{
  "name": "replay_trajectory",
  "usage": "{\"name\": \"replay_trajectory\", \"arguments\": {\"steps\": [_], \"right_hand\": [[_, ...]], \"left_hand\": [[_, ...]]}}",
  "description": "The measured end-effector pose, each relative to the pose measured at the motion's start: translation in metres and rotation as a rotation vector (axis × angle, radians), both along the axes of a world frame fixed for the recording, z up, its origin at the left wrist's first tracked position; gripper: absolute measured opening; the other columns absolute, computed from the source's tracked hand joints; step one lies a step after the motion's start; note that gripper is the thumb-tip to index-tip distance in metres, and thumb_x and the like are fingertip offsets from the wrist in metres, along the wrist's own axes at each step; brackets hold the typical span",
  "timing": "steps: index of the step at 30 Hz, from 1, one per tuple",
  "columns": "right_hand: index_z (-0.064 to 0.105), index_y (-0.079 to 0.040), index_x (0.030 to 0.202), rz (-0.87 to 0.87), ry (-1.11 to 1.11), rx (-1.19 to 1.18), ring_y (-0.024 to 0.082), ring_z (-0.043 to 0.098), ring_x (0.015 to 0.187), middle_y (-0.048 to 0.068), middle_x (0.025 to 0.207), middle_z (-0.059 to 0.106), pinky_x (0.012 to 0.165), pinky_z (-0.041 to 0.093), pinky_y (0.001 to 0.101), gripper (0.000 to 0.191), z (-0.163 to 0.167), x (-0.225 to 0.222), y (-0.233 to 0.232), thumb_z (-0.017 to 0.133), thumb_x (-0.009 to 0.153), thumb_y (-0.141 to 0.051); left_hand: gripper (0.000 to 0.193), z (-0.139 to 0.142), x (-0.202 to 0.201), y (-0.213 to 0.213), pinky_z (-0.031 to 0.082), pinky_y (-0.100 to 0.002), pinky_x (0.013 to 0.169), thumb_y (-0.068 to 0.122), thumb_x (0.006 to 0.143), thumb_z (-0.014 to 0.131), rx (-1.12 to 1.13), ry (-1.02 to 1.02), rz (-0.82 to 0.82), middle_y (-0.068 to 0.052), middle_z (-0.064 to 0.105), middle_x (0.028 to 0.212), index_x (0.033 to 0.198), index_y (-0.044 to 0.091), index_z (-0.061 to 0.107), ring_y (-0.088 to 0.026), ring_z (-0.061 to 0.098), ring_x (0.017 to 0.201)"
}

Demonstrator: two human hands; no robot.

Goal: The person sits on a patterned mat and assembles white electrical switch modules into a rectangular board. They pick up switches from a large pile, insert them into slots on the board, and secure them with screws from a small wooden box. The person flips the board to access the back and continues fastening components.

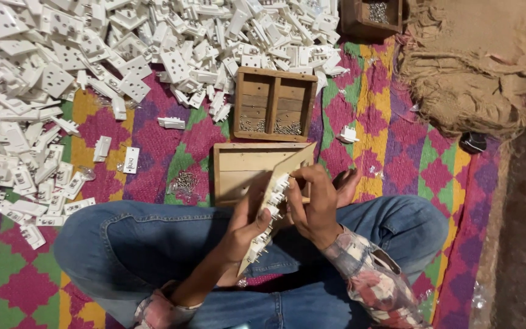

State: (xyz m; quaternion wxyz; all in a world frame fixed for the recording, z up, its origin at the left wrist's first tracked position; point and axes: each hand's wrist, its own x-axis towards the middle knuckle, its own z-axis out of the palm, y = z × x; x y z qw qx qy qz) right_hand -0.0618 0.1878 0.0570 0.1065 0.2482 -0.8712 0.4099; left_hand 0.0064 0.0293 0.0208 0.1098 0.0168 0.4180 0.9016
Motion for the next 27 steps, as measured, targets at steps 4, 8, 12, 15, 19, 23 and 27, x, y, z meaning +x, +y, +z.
{"name": "replay_trajectory", "arguments": {"steps": [4, 8, 12, 15, 19, 23, 27], "right_hand": [[0.054, 0.0, 0.113, -0.015, 0.003, 0.009, 0.025, 0.056, 0.075, 0.013, 0.092, 0.057, 0.067, 0.046, 0.0374, 0.017, -0.001, 0.0, 0.003, 0.062, 0.099, 0.0], [0.051, 0.002, 0.113, 0.002, 0.03, 0.027, 0.023, 0.054, 0.068, 0.011, 0.086, 0.052, 0.063, 0.044, 0.0374, 0.016, 0.001, -0.008, 0.012, 0.059, 0.099, 0.0], [0.053, 0.0, 0.109, 0.003, 0.08, 0.064, 0.027, 0.055, 0.071, 0.013, 0.087, 0.052, 0.065, 0.045, 0.0393, 0.009, 0.009, -0.018, 0.017, 0.055, 0.101, 0.0], [0.055, -0.002, 0.101, -0.016, 0.074, 0.056, 0.027, 0.056, 0.069, 0.013, 0.084, 0.054, 0.063, 0.045, 0.0389, 0.005, 0.014, -0.028, 0.019, 0.053, 0.104, -0.005], [0.056, -0.002, 0.087, -0.115, 0.071, 0.029, 0.025, 0.055, 0.063, 0.009, 0.073, 0.054, 0.061, 0.042, 0.0396, 0.025, 0.007, -0.038, 0.012, 0.049, 0.107, -0.015], [0.05, -0.001, 0.07, -0.23, -0.114, 0.041, 0.023, 0.049, 0.054, 0.009, 0.061, 0.046, 0.059, 0.037, 0.0402, 0.042, 0.007, -0.044, 0.011, 0.051, 0.107, -0.021], [0.055, -0.004, 0.084, -0.112, 0.067, -0.03, 0.023, 0.053, 0.07, 0.009, 0.077, 0.053, 0.068, 0.041, 0.0377, 0.026, 0.025, -0.05, 0.0, 0.044, 0.104, -0.015]], "left_hand": [[0.074, 0.007, -0.006, 0.003, 0.045, -0.038, 0.112, 0.039, 0.106, 0.058, -0.03, 0.041, -0.005, -0.014, 0.05, 0.147, 0.161, 0.0, 0.028, -0.023, 0.053, 0.131], [0.076, 0.009, -0.012, 0.01, 0.044, -0.039, 0.112, 0.04, 0.105, 0.06, -0.054, 0.065, 0.006, -0.015, 0.05, 0.147, 0.16, -0.001, 0.029, -0.023, 0.051, 0.134], [0.078, 0.013, -0.014, 0.017, 0.043, -0.04, 0.116, 0.04, 0.105, 0.061, -0.029, 0.067, -0.006, -0.016, 0.05, 0.148, 0.162, -0.001, 0.027, -0.024, 0.052, 0.134], [0.079, 0.014, -0.024, 0.022, 0.04, -0.04, 0.118, 0.04, 0.104, 0.061, -0.04, 0.067, 0.0, -0.016, 0.047, 0.153, 0.161, -0.002, 0.025, -0.024, 0.049, 0.138], [0.079, 0.012, -0.033, 0.022, 0.037, -0.039, 0.12, 0.038, 0.103, 0.059, -0.035, 0.029, 0.001, -0.014, 0.042, 0.158, 0.16, -0.001, 0.022, -0.023, 0.043, 0.145], [0.072, 0.01, -0.039, 0.023, 0.046, -0.037, 0.112, 0.036, 0.104, 0.058, -0.039, 0.038, -0.014, -0.013, 0.051, 0.149, 0.16, 0.0, 0.028, -0.021, 0.053, 0.135], [0.068, 0.014, -0.045, 0.019, 0.048, -0.032, 0.096, 0.031, 0.105, 0.056, 0.21, -0.072, -0.011, -0.012, 0.058, 0.136, 0.162, 0.004, 0.032, -0.017, 0.057, 0.115]]}}
